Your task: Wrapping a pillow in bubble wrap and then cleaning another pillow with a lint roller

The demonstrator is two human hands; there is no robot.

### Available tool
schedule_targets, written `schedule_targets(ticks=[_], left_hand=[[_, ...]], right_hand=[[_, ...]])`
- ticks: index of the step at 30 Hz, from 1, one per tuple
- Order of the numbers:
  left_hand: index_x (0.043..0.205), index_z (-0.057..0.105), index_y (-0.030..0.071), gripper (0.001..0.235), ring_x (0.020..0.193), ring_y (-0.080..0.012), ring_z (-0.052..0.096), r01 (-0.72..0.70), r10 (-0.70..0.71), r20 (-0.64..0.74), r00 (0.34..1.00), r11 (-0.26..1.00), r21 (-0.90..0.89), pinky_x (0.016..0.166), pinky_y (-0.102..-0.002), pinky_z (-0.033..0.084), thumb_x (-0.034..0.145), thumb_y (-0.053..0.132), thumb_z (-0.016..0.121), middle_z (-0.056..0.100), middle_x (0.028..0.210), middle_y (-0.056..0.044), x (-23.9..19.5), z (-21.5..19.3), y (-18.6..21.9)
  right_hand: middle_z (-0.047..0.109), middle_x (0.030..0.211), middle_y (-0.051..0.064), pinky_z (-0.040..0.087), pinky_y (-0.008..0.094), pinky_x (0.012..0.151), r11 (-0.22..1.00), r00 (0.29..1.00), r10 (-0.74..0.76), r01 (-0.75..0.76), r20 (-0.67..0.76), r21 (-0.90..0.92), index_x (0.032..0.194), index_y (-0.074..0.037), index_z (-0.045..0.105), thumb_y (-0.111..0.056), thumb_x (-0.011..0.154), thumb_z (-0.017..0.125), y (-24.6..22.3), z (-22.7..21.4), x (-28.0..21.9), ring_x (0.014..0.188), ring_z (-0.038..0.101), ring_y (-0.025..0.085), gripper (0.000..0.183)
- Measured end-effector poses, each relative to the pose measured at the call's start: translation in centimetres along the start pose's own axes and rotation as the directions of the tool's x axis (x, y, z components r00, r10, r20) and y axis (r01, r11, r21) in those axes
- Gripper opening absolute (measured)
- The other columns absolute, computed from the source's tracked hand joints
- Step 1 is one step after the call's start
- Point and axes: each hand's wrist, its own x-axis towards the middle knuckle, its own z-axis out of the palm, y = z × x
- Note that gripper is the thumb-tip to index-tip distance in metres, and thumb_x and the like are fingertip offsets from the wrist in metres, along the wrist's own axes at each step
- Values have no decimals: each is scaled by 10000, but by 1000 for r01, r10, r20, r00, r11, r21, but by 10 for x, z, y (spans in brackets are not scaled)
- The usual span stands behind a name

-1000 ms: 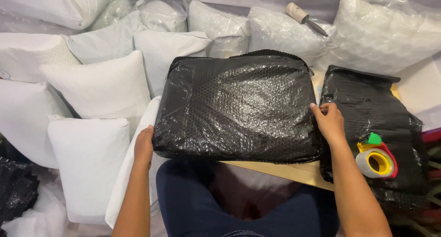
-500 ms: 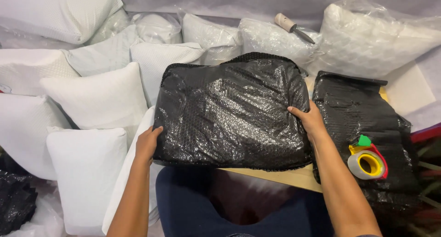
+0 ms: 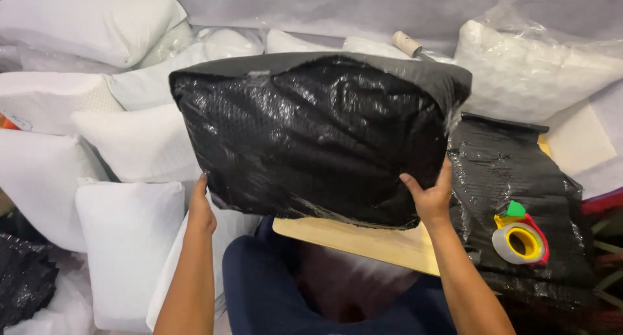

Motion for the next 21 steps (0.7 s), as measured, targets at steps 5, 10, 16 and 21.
schedule_targets(ticks=[5,10,16,21], left_hand=[[1655,183,179,746,1570,-421,94,110,-154,-289,945,980,-165,1198,-719,127,1065,524,482,106,1716,-174,50,-42,-81],[1532,298,290,621,1173,-259,476,-63,-88,-437,895,945,-320,956,-547,445,962,473,464,315,1510,-116,-94,-18,25],[1580,186,480,962,1258,-355,556,109,-148,-44,988,869,-483,727,-569,533,702,719,499,394,1492,-110,-179,-7,66],[1569,386,256,830,1238,-277,592,-4,-113,-137,984,757,-653,1076,-439,473,788,480,552,592,1429,-116,-214,5,86]], right_hand=[[521,1254,238,421,493,1067,987,988,-148,145,-38,-67,1441,43,441,-263,796,922,18,2,-51,1173,564,361,861],[521,1316,265,445,485,1113,995,995,-83,80,58,62,1439,49,324,-123,747,887,8,-13,-94,1247,559,358,908],[615,1217,162,475,463,1072,804,895,209,-386,393,451,1377,-13,434,21,748,677,53,-82,-175,1110,627,270,675],[699,1086,214,591,489,1034,540,883,232,-465,407,701,1244,12,610,-238,932,594,0,-65,-82,1061,720,396,400]])
